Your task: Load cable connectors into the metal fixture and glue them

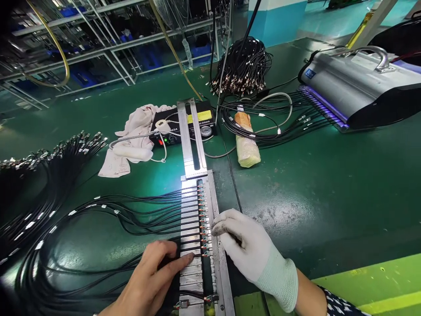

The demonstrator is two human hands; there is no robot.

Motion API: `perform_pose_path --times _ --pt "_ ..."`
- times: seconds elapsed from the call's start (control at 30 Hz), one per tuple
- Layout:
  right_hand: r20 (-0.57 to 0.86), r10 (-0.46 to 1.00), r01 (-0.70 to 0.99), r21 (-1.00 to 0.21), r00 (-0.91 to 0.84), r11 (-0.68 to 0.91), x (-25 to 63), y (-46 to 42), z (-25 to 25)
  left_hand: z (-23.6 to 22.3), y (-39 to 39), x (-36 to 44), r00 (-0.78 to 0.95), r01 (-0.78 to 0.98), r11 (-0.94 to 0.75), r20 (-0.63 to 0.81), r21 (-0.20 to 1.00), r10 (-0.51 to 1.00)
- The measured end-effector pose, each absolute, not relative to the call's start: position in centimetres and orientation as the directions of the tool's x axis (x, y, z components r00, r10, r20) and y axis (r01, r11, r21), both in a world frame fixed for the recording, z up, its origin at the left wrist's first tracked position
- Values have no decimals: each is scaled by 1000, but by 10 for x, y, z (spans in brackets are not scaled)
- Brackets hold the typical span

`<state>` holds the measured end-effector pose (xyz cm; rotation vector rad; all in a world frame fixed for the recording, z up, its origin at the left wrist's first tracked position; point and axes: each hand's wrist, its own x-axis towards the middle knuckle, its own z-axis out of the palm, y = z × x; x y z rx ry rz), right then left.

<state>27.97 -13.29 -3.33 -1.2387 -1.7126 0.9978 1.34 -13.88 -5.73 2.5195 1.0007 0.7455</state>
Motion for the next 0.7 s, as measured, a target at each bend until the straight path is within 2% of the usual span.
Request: perform_pose_path --times 0.13,0.23,0.47,0.57,0.63,0.7 --pt "160 962 341 -912 -221 230 279 -131 -32 -57 -143 2 733 536 -765 252 356 632" --pt "168 963 339 -912 -212 233 278 -131 -30 -52 -143 0 738 549 -765 235 336 633" --pt "104 972 316 -934 -213 169 277 -145 -22 -37 -153 4 751 454 -758 256 468 609" --pt "74 976 317 -938 -205 137 275 -146 -21 -26 -153 6 747 454 -680 169 576 643" --pt "54 978 322 -939 -202 118 275 -145 -21 -23 -150 5 736 491 -668 144 559 661" --pt "44 978 334 -936 -202 111 275 -144 -21 -25 -146 4 728 517 -714 195 473 657"
